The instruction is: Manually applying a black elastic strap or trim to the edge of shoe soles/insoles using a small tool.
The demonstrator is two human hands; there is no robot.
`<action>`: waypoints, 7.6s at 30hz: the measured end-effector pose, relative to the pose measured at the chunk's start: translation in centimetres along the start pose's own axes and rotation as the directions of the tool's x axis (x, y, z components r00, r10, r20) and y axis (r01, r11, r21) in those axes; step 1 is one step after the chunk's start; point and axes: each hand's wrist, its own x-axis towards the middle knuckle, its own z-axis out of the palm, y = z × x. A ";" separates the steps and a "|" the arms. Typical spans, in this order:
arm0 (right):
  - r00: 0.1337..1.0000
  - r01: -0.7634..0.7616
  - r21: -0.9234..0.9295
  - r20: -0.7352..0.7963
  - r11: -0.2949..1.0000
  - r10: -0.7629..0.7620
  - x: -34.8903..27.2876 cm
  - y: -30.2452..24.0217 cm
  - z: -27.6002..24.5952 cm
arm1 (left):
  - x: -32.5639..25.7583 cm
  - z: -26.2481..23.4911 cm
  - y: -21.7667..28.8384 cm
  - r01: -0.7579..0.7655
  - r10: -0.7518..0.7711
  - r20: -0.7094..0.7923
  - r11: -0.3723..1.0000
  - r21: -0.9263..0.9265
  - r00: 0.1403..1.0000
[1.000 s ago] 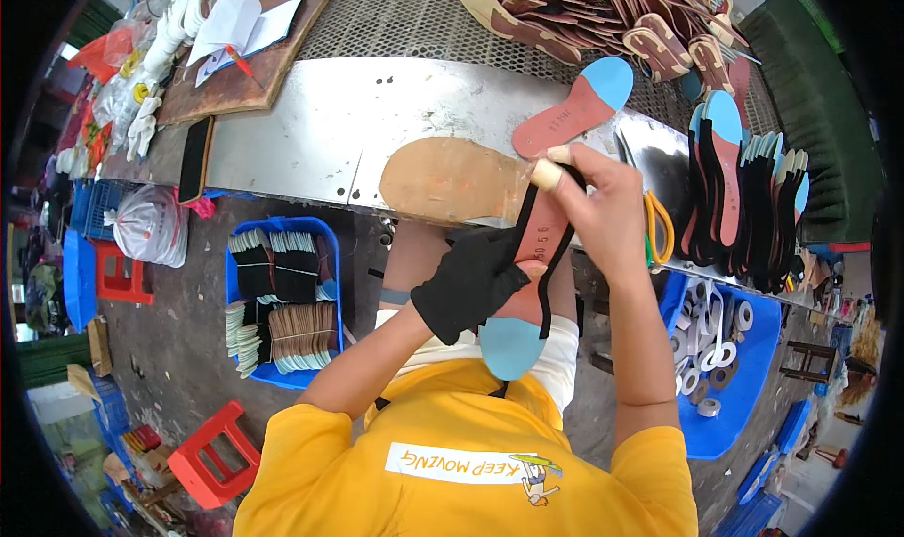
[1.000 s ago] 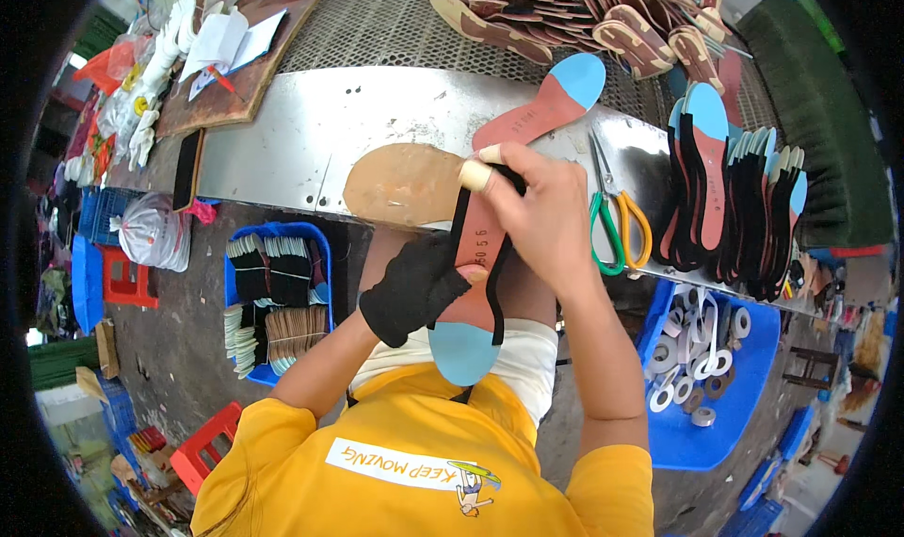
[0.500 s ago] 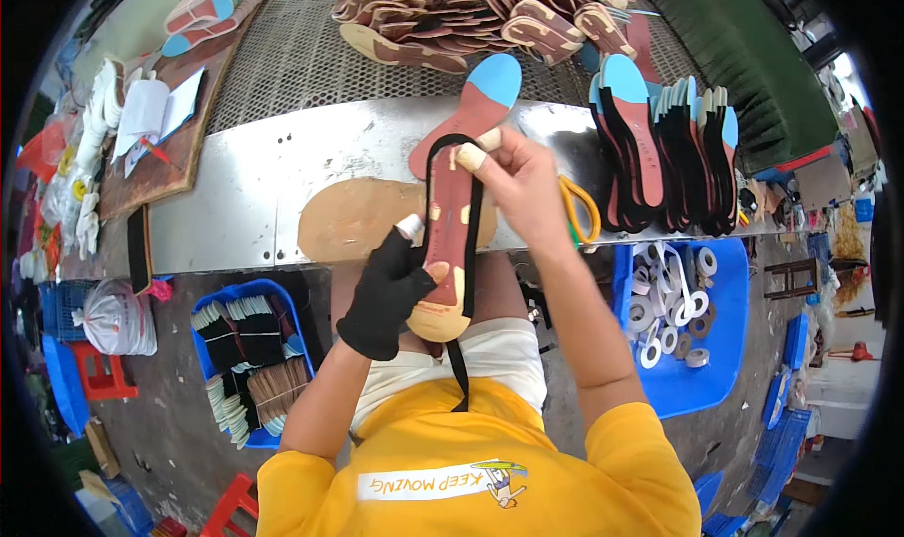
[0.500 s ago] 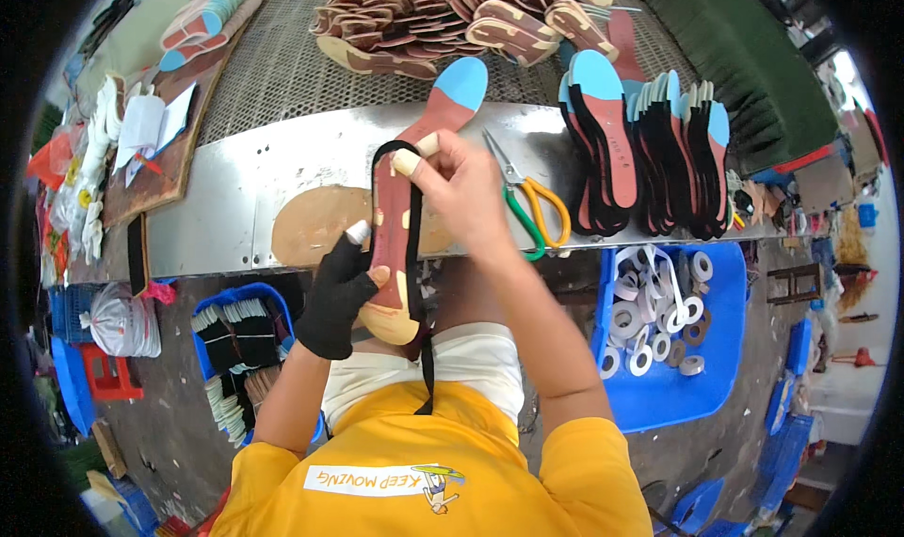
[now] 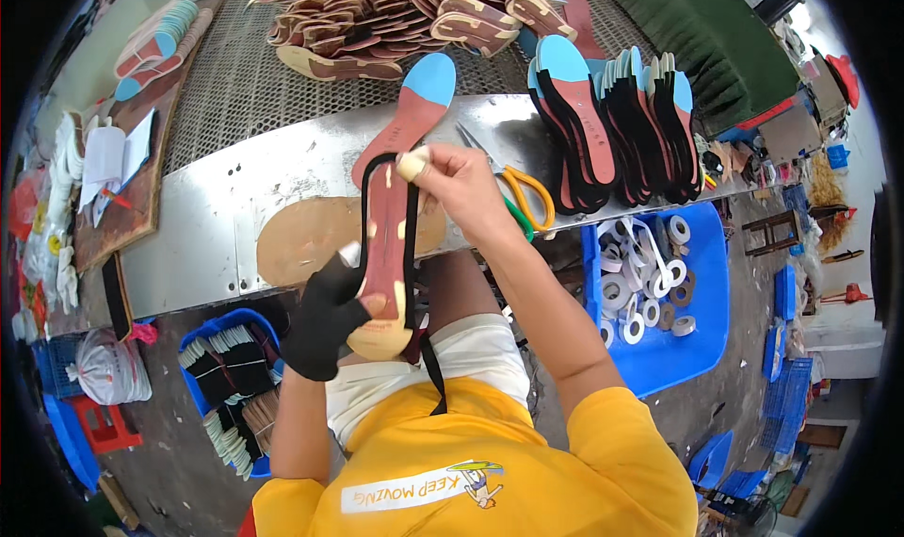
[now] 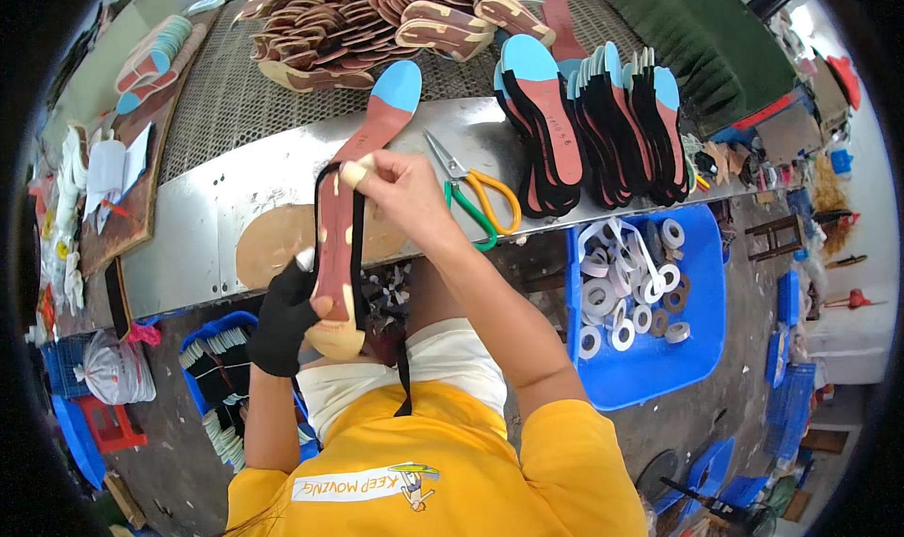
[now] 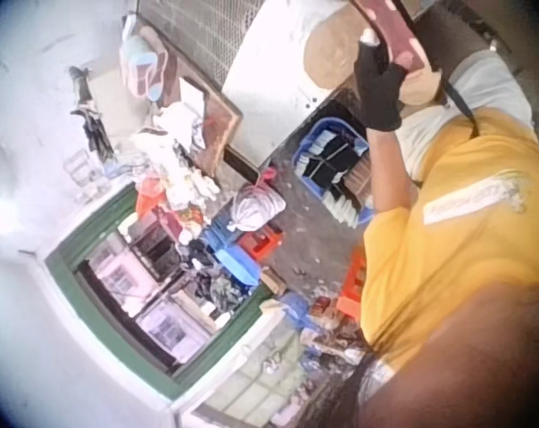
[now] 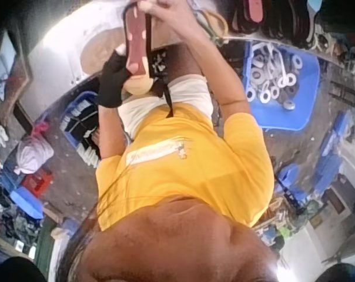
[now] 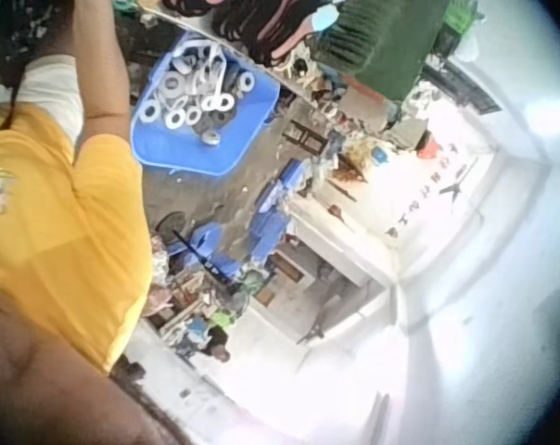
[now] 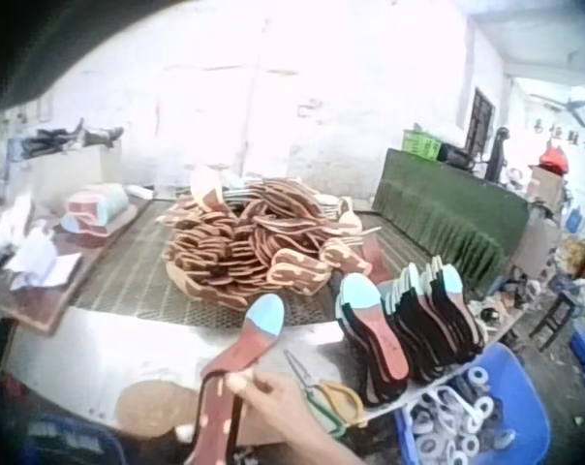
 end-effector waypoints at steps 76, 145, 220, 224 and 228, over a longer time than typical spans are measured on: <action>0.897 -0.024 -0.580 -0.372 0.814 -0.239 5.5 5.7 0.0 | 0.2 0.8 -0.9 0.011 -0.107 -0.373 0.968 -0.252 0.922; 0.811 0.095 -0.538 -0.446 0.838 -0.378 -6.9 0.6 -3.1 | 0.1 1.9 -3.2 -0.113 0.057 -0.357 0.984 -0.140 0.933; 0.989 0.145 0.167 -0.038 0.975 -0.140 -6.7 3.6 3.5 | 2.2 3.3 -2.4 -0.103 0.140 -0.250 0.983 0.152 0.958; 0.992 0.127 0.467 -0.079 0.875 -0.102 -5.7 4.3 -0.4 | 3.3 -3.0 0.1 -0.270 0.762 -0.020 0.254 0.929 0.647; 1.000 -0.024 0.335 0.003 0.942 0.024 -4.9 3.6 0.8 | 7.1 -7.0 4.0 0.064 0.583 0.064 -0.197 0.978 0.810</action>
